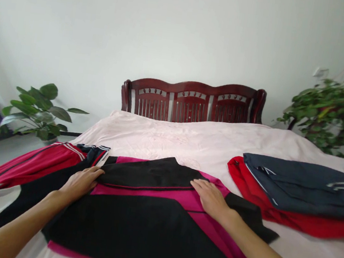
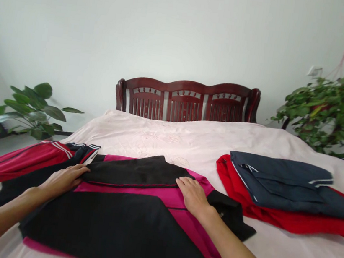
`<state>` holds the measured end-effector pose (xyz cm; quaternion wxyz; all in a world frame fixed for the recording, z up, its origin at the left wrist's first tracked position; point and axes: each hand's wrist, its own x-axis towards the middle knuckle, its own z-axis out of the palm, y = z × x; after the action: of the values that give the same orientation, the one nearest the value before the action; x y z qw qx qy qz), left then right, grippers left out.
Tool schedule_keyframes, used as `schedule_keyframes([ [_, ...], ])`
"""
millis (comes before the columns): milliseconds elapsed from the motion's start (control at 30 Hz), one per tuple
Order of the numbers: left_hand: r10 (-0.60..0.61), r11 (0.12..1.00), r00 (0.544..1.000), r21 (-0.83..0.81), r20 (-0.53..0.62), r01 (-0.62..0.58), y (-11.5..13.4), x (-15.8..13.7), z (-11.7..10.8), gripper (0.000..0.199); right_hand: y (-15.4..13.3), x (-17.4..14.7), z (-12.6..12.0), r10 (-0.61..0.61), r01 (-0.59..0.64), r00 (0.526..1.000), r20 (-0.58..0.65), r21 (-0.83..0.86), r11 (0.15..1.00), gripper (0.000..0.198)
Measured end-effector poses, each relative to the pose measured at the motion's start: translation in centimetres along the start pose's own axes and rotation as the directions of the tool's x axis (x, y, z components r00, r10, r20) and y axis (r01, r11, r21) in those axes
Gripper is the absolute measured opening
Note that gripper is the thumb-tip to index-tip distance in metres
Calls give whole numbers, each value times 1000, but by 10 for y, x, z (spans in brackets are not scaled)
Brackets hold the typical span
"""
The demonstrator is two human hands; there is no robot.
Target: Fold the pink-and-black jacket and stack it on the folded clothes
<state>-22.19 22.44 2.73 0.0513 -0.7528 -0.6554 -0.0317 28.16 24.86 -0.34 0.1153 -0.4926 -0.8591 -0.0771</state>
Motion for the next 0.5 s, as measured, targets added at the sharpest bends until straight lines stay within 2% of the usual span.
schedule_keyframes([
  [67, -21, 999, 1000, -46, -1, 21, 1, 5, -7, 35, 2, 9, 3, -25, 25, 999, 23, -14, 1000, 55],
  [167, -128, 982, 990, -145, -64, 118, 3, 14, -24, 31, 3, 18, 5, -3, 3, 999, 40, -7, 1000, 43],
  [233, -230, 930, 965, -322, -127, 179, 7, 21, -40, 29, -1, 21, 4, 17, -18, 999, 33, 24, 1000, 44],
  [333, -341, 721, 925, -678, -167, 144, 26, 34, -69, 25, -16, 26, 1, 9, -10, 1000, 9, 103, 995, 55],
  [400, -319, 603, 935, -794, -154, 75, 50, 43, -90, 24, -33, 33, -3, 4, -4, 1000, -3, 174, 985, 64],
  [500, -231, 311, 964, -949, -130, -53, 93, 55, -116, 19, -63, 54, -9, 92, -71, 995, -34, 391, 918, 81],
])
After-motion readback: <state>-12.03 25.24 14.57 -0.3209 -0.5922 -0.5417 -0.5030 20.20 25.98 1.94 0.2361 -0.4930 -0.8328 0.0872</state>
